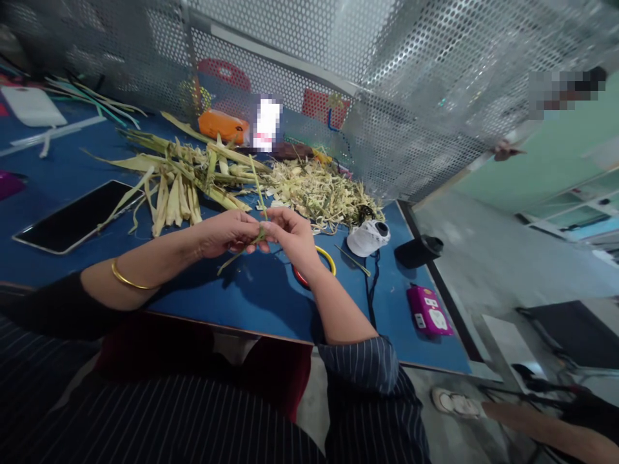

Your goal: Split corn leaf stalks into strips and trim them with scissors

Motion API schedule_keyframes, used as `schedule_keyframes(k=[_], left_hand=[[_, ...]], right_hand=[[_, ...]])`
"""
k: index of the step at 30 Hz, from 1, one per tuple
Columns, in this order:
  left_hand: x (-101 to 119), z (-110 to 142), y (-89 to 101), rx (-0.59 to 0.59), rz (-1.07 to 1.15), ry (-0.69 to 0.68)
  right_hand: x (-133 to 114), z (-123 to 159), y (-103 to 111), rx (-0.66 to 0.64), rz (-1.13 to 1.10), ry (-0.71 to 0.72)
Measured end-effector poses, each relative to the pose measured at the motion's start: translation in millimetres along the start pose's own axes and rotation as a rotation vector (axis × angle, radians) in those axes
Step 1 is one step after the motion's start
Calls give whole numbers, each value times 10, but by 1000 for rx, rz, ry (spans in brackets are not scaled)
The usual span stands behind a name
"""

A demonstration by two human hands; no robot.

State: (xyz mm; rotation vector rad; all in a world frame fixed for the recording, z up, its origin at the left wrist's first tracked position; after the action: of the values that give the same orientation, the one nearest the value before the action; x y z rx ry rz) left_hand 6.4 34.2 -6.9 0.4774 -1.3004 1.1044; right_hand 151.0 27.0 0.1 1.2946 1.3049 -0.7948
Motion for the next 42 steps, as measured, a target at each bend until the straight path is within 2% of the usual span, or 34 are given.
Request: schedule_keyframes(k=[6, 11, 17, 23, 28, 34, 39, 42], left_hand=[[43, 43, -10, -52, -89, 0], [62, 67, -23, -63, -87, 31], [55, 49, 5, -71, -85, 13], [111, 80, -23, -137, -34, 25], [85, 58, -25, -138, -63, 29], [33, 7, 13, -111, 21, 3], [17, -9, 1, -55, -171, -210], [4, -12, -28, -12, -210, -279]], right_hand=[[-8, -22, -2, -56, -158, -31], [-29, 3, -40, -192, -166, -37], [-32, -1, 3, -34, -84, 0], [-9, -24, 37, 22, -83, -8], [19, -19, 24, -34, -77, -50], [31, -27, 57, 80, -64, -14], [49, -40, 66, 118, -19, 1], [57, -47, 74, 118, -13, 1]])
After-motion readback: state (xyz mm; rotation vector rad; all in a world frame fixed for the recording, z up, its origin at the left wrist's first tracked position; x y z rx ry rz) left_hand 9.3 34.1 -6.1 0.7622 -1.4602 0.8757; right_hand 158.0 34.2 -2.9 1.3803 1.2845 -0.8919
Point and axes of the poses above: each hand's wrist, its own z-axis away from the middle knuckle, its own y-axis out of the back of the hand, x = y × z, the point moved 3 cm from there along -z, towards the middle knuckle, and after that the axes turned 5 degrees about z, right-handed, at the moved point
